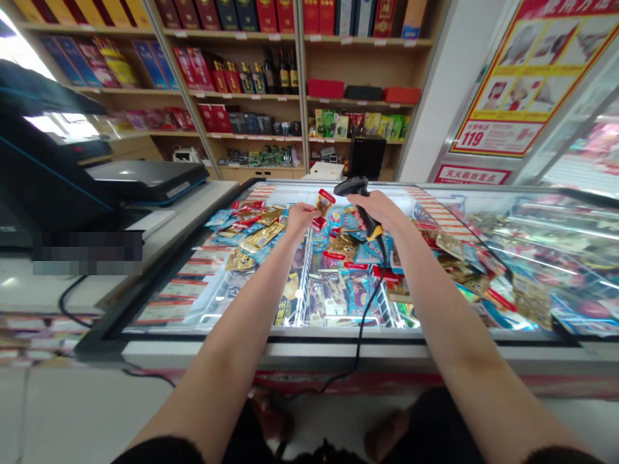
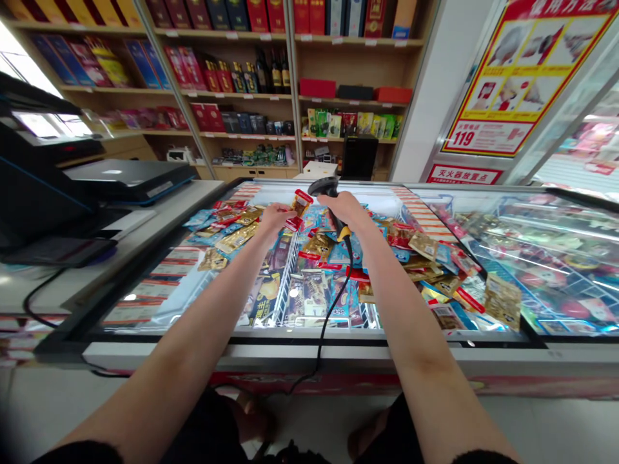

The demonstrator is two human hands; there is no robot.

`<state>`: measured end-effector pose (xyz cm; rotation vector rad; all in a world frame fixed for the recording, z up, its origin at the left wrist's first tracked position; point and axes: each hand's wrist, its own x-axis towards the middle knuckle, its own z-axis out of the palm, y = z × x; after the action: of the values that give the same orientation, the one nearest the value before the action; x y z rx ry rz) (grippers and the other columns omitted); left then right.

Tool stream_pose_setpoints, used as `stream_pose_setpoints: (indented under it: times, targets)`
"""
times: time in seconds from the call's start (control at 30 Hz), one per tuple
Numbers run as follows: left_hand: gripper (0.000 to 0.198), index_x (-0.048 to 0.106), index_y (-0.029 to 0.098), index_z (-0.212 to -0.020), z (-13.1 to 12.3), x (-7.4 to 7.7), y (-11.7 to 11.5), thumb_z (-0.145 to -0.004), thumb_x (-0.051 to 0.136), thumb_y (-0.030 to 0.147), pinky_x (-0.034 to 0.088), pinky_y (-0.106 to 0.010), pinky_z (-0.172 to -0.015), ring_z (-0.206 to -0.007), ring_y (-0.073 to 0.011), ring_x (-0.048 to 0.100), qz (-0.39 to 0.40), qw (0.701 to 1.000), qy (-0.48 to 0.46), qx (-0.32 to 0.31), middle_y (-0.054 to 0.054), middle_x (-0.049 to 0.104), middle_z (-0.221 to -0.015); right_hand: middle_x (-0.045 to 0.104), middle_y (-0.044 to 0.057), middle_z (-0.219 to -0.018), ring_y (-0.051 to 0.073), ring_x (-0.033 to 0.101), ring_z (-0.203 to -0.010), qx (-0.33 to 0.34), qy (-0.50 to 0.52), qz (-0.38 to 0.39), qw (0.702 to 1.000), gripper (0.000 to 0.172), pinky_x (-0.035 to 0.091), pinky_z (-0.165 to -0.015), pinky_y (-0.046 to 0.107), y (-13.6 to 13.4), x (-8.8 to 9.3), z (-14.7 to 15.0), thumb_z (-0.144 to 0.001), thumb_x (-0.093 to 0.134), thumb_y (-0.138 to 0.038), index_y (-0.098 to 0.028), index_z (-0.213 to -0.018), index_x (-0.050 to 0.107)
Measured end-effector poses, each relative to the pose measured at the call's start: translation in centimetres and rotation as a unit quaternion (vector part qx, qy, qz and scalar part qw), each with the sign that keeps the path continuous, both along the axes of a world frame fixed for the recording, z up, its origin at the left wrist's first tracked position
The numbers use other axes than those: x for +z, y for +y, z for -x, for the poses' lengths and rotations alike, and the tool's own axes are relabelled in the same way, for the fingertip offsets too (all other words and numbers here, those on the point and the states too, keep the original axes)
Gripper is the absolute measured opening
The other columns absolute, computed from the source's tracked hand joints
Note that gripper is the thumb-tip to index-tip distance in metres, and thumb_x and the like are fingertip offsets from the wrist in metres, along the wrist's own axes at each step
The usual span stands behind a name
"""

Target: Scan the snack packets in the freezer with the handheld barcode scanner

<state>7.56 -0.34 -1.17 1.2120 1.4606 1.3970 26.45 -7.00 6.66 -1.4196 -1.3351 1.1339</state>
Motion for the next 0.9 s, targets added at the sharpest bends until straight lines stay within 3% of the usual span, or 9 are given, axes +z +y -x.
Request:
stream_pose_setpoints:
  times: [0.27, 0.37, 0.47, 0.67, 0.9]
  targets:
    - [0.029, 0.061, 0.019, -0.087, -6.6, 1.3, 1.0, -0.071, 0.086, 0.017, 0.051, -0.027, -0.065, -0.064, -0.0163, 0.068, -0.008, 0.994, -0.04, -0.105, 0.002, 0.067, -0.07, 0.057, 0.001, -0.047, 0.015, 0.053, -0.038, -0.101, 0.011, -0.036, 0.994, 0.022, 0.043, -0.037, 0.025, -0.2, 1.7, -5.6, -0.092, 0.076, -0.024, -0.018, -0.076, 0.062]
    - [0.026, 0.065, 0.017, -0.091, -8.8, 1.6, 1.1, -0.074, 0.085, 0.017, 0.056, -0.031, -0.077, -0.078, -0.019, 0.073, -0.042, 0.99, 0.022, -0.13, -0.004, 0.075, -0.086, 0.058, 0.001, -0.048, 0.015, 0.053, -0.039, -0.12, 0.027, -0.048, 0.991, 0.02, 0.044, -0.037, 0.025, -0.4, 2.1, -6.7, -0.093, 0.076, -0.024, -0.017, -0.079, 0.063]
    - [0.022, 0.068, 0.016, -0.092, -9.7, 1.5, 0.7, -0.076, 0.083, 0.015, 0.055, -0.033, -0.092, -0.098, -0.0213, 0.073, -0.095, 0.975, 0.15, -0.133, -0.009, 0.079, -0.104, 0.058, 0.001, -0.048, 0.015, 0.053, -0.039, -0.115, 0.028, -0.039, 0.992, 0.019, 0.044, -0.037, 0.025, -0.5, 2.3, -6.8, -0.095, 0.073, -0.025, -0.017, -0.081, 0.063]
    - [0.016, 0.072, 0.018, -0.102, -8.0, -0.5, 0.3, -0.086, 0.072, 0.019, 0.052, -0.034, -0.099, -0.111, -0.0244, 0.071, -0.091, 0.946, 0.294, -0.102, -0.01, 0.078, -0.116, 0.059, 0.002, -0.049, 0.015, 0.054, -0.039, -0.083, 0.02, -0.045, 0.995, 0.02, 0.043, -0.036, 0.023, -0.7, 1.8, -5.6, -0.095, 0.074, -0.025, -0.017, -0.081, 0.062]
    - [0.026, 0.073, 0.02, -0.115, -2.7, -1.5, 0.7, -0.091, 0.068, 0.024, 0.047, -0.039, -0.107, -0.126, -0.0312, 0.066, -0.048, 0.915, 0.399, -0.018, -0.014, 0.075, -0.13, 0.059, 0.002, -0.049, 0.014, 0.052, -0.039, -0.036, 0.012, -0.018, 0.999, 0.024, 0.043, -0.037, 0.023, -0.3, 0.9, -2.9, -0.099, 0.07, -0.026, -0.019, -0.078, 0.06]
